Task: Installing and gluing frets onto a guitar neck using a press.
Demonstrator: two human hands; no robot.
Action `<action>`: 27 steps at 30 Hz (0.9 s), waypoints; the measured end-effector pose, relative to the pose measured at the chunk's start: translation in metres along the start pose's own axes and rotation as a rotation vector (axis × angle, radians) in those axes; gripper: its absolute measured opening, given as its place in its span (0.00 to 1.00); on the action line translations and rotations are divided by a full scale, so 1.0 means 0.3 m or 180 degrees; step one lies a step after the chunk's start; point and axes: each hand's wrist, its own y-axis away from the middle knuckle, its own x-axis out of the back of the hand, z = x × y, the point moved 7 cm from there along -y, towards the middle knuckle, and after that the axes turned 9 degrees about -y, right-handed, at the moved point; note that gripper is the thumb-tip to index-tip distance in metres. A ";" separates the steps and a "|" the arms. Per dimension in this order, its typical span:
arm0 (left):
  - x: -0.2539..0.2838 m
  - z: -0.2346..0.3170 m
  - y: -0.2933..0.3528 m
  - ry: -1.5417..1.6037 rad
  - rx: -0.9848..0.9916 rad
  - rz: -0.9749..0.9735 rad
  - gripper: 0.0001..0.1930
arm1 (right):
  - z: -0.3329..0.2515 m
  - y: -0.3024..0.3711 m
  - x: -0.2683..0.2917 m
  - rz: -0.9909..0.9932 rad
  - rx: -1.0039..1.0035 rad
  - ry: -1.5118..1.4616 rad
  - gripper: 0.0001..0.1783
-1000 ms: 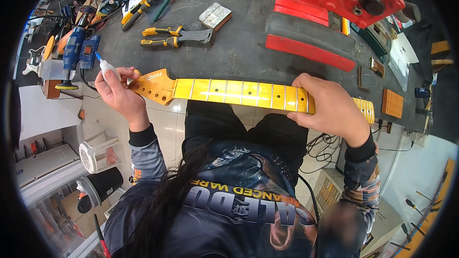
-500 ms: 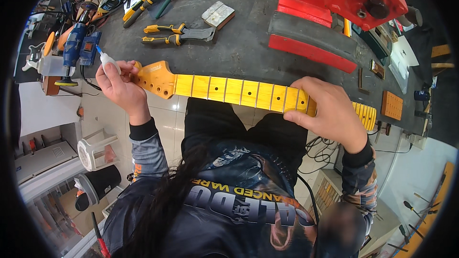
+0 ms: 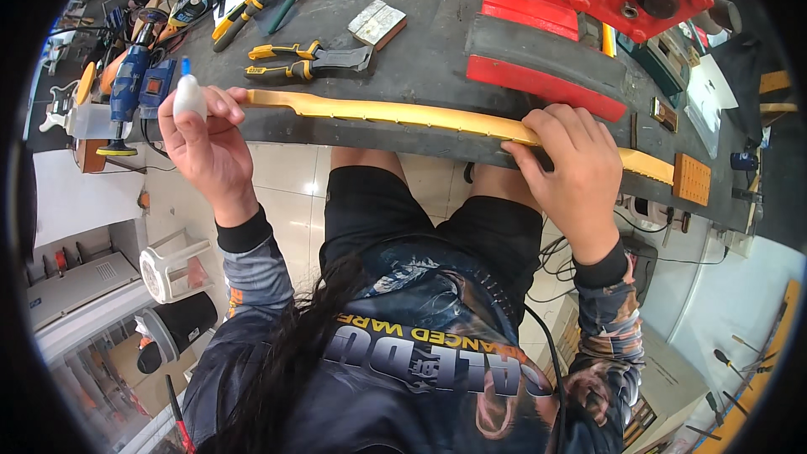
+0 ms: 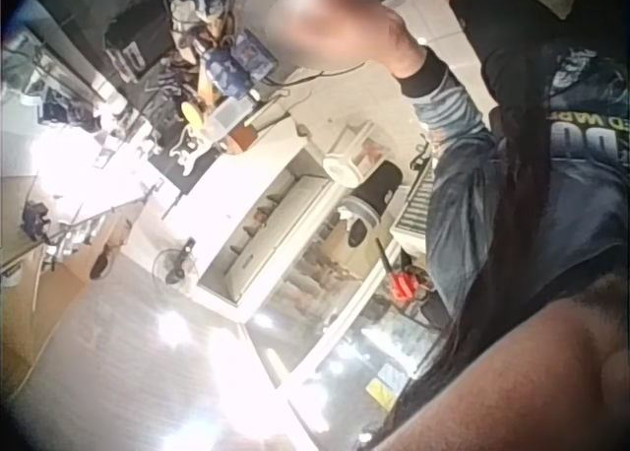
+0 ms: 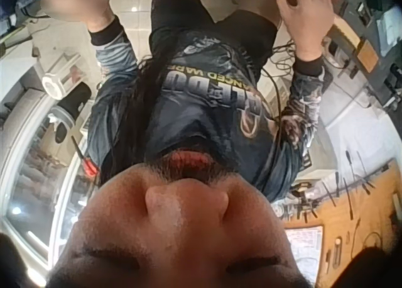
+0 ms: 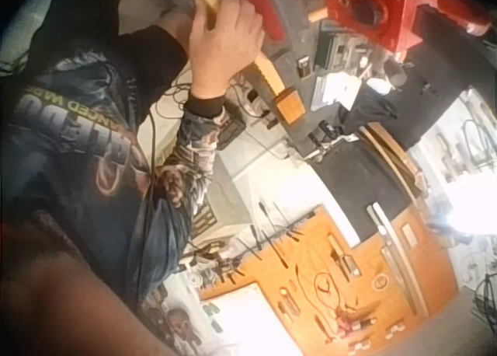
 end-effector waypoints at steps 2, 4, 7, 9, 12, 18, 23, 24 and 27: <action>-0.039 0.003 0.021 0.0038 0.0106 -0.0267 0.24 | 0.011 0.016 -0.014 0.0043 -0.0056 0.0040 0.22; -0.063 0.012 0.036 -0.0016 0.0169 -0.0350 0.25 | 0.019 0.024 -0.023 0.0082 -0.0038 0.0098 0.22; -0.096 0.014 0.052 -0.0094 0.0285 -0.0609 0.27 | 0.025 0.026 -0.031 0.0081 -0.0064 0.0041 0.22; -0.112 0.014 0.058 -0.0174 0.0300 -0.0659 0.27 | 0.020 0.019 -0.032 0.0037 -0.0060 0.0064 0.22; -0.124 0.012 0.068 -0.0277 0.0330 -0.0753 0.30 | 0.014 0.020 -0.032 -0.0019 -0.0116 0.0109 0.22; -0.150 0.027 0.095 -0.0635 0.0419 -0.1135 0.28 | 0.014 0.039 -0.046 -0.0177 -0.0275 0.0091 0.21; -0.151 0.007 0.119 -0.0321 0.0592 -0.1343 0.22 | 0.012 0.037 -0.039 -0.0158 -0.0213 0.0060 0.21; -0.154 0.002 0.122 -0.0137 0.0641 -0.1411 0.19 | 0.013 0.036 -0.037 -0.0164 -0.0211 0.0053 0.21; -0.171 -0.001 0.124 -0.0183 0.0694 -0.1546 0.17 | 0.015 0.039 -0.039 -0.0144 -0.0207 0.0046 0.21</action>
